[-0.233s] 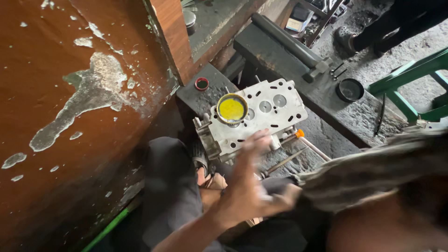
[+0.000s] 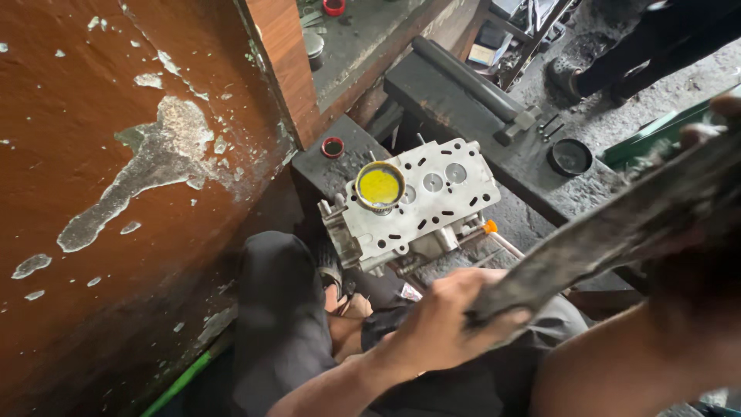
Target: The person works on a disassembled engine cylinder head, using a screwdriver to remove a valve and a rag to clean the components. They then use a small brush to clean the inside of the valve and apply a yellow substance to the cylinder head.
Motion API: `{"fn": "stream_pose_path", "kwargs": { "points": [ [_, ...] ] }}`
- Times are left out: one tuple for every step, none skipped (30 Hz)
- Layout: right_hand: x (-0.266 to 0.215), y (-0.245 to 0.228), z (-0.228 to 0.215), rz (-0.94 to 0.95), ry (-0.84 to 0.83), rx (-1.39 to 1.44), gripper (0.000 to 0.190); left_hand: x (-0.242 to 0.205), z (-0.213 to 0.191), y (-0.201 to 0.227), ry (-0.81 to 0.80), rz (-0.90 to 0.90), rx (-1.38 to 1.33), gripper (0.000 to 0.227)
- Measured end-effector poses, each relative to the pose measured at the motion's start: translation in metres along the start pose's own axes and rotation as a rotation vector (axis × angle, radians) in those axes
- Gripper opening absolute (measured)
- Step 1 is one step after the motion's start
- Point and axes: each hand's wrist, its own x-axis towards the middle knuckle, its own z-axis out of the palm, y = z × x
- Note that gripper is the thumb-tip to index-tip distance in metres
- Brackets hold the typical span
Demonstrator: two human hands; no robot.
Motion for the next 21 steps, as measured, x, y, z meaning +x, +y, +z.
{"fn": "stream_pose_path", "kwargs": {
  "points": [
    [0.006,0.005,0.004,0.109,0.086,-0.050,0.038,-0.004,-0.004,-0.002,-0.009,-0.052,-0.056,0.044],
    [0.011,0.011,0.006,0.224,0.173,-0.102,0.035,-0.009,-0.011,-0.006,0.014,-0.051,0.043,0.036],
    [0.016,0.017,0.005,0.340,0.260,-0.152,0.033,-0.014,-0.020,-0.010,0.036,-0.049,0.141,0.030],
    [0.021,0.024,0.003,0.453,0.344,-0.200,0.030,-0.019,-0.028,-0.013,0.047,-0.119,0.099,0.030],
    [0.024,0.033,-0.001,0.567,0.429,-0.248,0.028,-0.024,-0.036,-0.017,0.058,-0.190,0.057,0.031],
    [0.030,0.046,-0.002,0.493,0.171,-0.272,0.025,-0.029,-0.042,-0.020,0.080,-0.198,0.123,0.030],
    [0.034,0.061,-0.002,0.414,-0.086,-0.292,0.025,-0.033,-0.048,-0.023,0.102,-0.206,0.188,0.029],
    [0.035,0.075,-0.004,0.445,-0.153,-0.306,0.022,-0.036,-0.054,-0.026,0.115,-0.211,0.255,0.028],
    [0.037,0.088,-0.007,0.476,-0.220,-0.319,0.019,-0.039,-0.059,-0.029,0.159,-0.244,0.265,0.029],
    [0.038,0.098,-0.012,0.507,-0.288,-0.333,0.017,-0.042,-0.063,-0.030,0.204,-0.278,0.273,0.029],
    [0.040,0.106,-0.017,0.521,-0.270,-0.287,0.017,-0.044,-0.068,-0.032,0.249,-0.313,0.281,0.030],
    [0.043,0.111,-0.022,0.528,-0.254,-0.240,0.016,-0.045,-0.074,-0.033,0.259,-0.382,0.258,0.031],
    [0.045,0.115,-0.024,0.534,-0.238,-0.194,0.016,-0.045,-0.082,-0.035,0.268,-0.450,0.234,0.031],
    [0.045,0.117,-0.025,0.550,-0.216,-0.168,0.015,-0.046,-0.089,-0.036,0.280,-0.522,0.212,0.032],
    [0.045,0.117,-0.026,0.566,-0.195,-0.142,0.014,-0.048,-0.095,-0.036,0.291,-0.546,0.172,0.032],
    [0.045,0.116,-0.025,0.580,-0.172,-0.115,0.013,-0.049,-0.101,-0.037,0.302,-0.567,0.133,0.031],
    [0.044,0.115,-0.024,0.565,-0.188,-0.045,0.015,-0.050,-0.106,-0.037,0.312,-0.589,0.095,0.031],
    [0.044,0.113,-0.023,0.550,-0.202,0.023,0.018,-0.051,-0.109,-0.038,0.311,-0.662,0.132,0.030],
    [0.043,0.111,-0.022,0.534,-0.217,0.090,0.021,-0.053,-0.112,-0.038,0.310,-0.735,0.170,0.028],
    [0.040,0.108,-0.021,0.547,-0.234,0.191,0.023,-0.054,-0.112,-0.039,0.306,-0.812,0.208,0.028],
    [0.037,0.105,-0.019,0.558,-0.250,0.293,0.025,-0.056,-0.112,-0.039,0.274,-0.827,0.179,0.027]
  ]
}}
